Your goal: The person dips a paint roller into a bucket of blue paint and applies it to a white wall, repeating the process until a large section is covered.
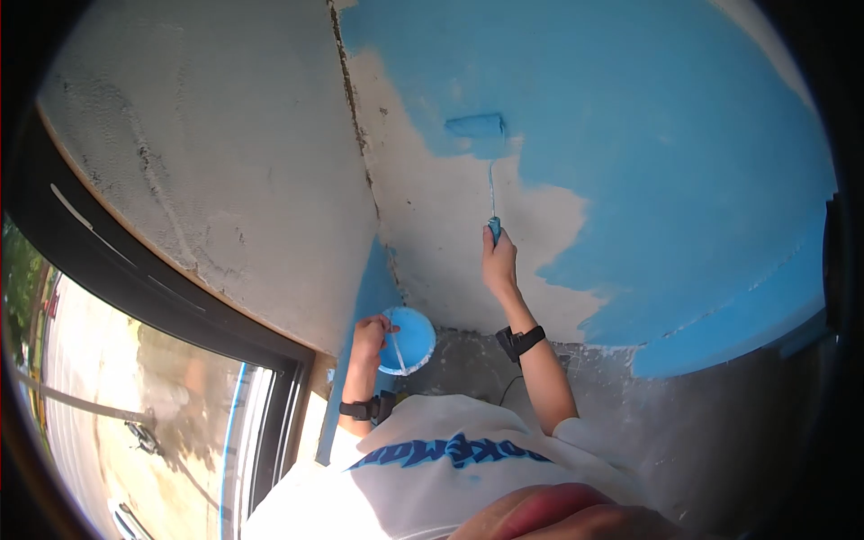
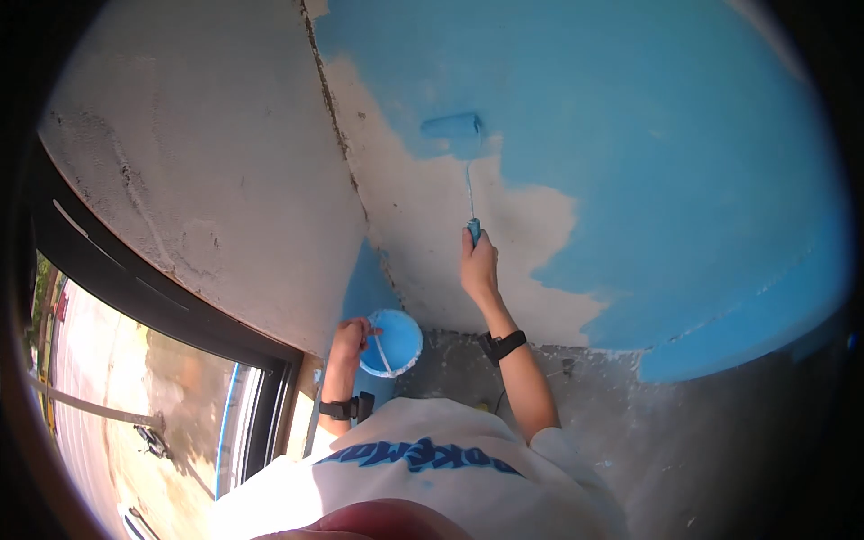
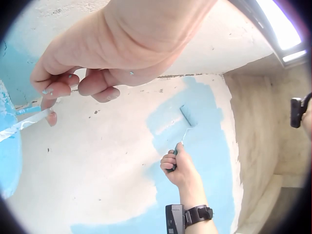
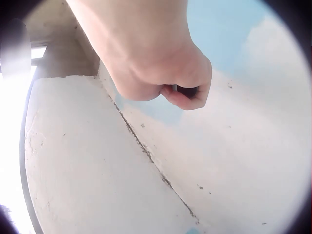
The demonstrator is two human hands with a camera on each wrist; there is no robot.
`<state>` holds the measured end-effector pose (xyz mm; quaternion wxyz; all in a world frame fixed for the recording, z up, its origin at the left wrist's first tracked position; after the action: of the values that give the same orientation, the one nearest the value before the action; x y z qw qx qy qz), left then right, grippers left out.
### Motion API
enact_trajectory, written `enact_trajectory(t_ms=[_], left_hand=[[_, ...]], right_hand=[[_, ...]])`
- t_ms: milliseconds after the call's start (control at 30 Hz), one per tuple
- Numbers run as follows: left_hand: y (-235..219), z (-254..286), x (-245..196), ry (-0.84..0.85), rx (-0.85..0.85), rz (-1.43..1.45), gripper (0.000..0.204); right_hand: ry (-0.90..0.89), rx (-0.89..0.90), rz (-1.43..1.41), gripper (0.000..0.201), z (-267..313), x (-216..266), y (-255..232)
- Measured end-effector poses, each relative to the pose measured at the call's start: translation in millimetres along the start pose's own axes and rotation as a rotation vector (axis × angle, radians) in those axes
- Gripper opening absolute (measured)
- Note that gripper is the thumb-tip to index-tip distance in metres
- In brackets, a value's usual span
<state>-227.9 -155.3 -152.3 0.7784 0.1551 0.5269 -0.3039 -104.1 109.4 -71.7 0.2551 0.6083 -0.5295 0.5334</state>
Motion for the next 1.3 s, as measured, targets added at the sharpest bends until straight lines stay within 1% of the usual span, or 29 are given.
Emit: enact_trajectory(t_ms=[33,67,133,267,333,367,400,467,500,567,633,733,767,833,867,900,967,1000,1067,1167,1200,1233,1267,1300], left_hand=[[-1,-2,2,-0.005,0.000,0.005,0.025],[-1,-1,3,-0.010,-0.004,0.016,0.025],[-2,0,5,-0.024,-0.033,-0.006,0.025],[-2,1,8,-0.026,-0.038,-0.013,0.024],[-1,0,11,-0.025,-0.040,-0.011,0.025],[0,-2,14,-0.012,-0.050,-0.012,0.025],[-1,-4,17,-0.004,-0.053,-0.018,0.025],[-2,-10,25,0.010,-0.059,-0.028,0.025],[-4,-14,31,-0.007,-0.061,-0.025,0.025],[-4,-18,41,-0.021,-0.063,-0.028,0.025],[-4,-19,49,-0.008,-0.057,-0.039,0.025],[-6,-24,60,-0.022,-0.049,-0.025,0.025],[-7,-23,59,-0.018,-0.047,-0.006,0.026],[-8,-24,59,-0.006,-0.053,-0.010,0.026],[-9,-22,60,-0.010,-0.053,-0.017,0.026],[-9,-22,59,-0.006,-0.056,-0.011,0.026],[-8,-22,62,-0.029,-0.064,-0.025,0.026],[-10,-23,65,-0.030,-0.067,-0.022,0.026],[-10,-31,74,-0.004,-0.074,-0.018,0.026],[-10,-32,75,-0.037,-0.075,-0.028,0.027],[-10,-30,78,-0.057,-0.068,-0.031,0.027],[-10,-30,76,-0.018,-0.060,-0.052,0.027],[-10,-29,75,0.019,-0.051,-0.072,0.027],[-9,-29,76,0.021,-0.051,-0.073,0.027]], right_hand=[[0.014,-0.027,0.003,0.035,9,-18,0],[0.011,-0.017,0.009,0.035,17,-29,-3],[0.104,0.020,0.068,0.035,33,-49,-11],[0.111,0.035,0.089,0.037,47,-59,-25],[0.189,0.147,-0.050,0.037,51,-47,-32],[0.211,0.145,-0.126,0.037,54,-40,-32],[0.205,0.146,-0.136,0.037,56,-22,-34],[0.391,0.248,-0.374,0.036,59,14,-33],[0.388,0.246,-0.381,0.036,54,32,-32],[0.224,0.361,-0.372,0.037,28,73,-21],[-0.003,0.368,-0.311,0.039,-2,106,-2],[-0.119,0.353,-0.295,0.041,-35,158,30],[-0.168,0.337,-0.278,0.041,-45,168,39],[-0.190,0.337,-0.246,0.041,-64,178,57],[-0.199,0.337,-0.207,0.041,-69,177,64],[-0.205,0.342,-0.206,0.041,-73,165,75],[-0.394,0.136,-0.032,0.040,-79,134,93],[-0.395,0.141,-0.032,0.040,-74,126,94],[-0.236,0.203,-0.051,0.039,-57,96,84],[-0.168,0.211,0.037,0.039,-33,45,70],[-0.103,0.216,0.033,0.038,-21,28,62],[-0.042,0.216,0.024,0.038,-10,11,55],[-0.025,0.215,0.028,0.038,1,-8,50],[-0.001,0.188,0.085,0.038,11,-32,45]])
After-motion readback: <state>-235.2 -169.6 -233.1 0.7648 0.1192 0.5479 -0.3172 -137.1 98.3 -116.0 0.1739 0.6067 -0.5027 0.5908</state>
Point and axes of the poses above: each hand's wrist, its own z-axis away from the middle knuckle, its own y-axis out of the palm, x = y × z, the point moved 3 cm from there along -z, towards the middle knuckle, and after that the axes turned 9 degrees about -z, right-handed, at the moved point
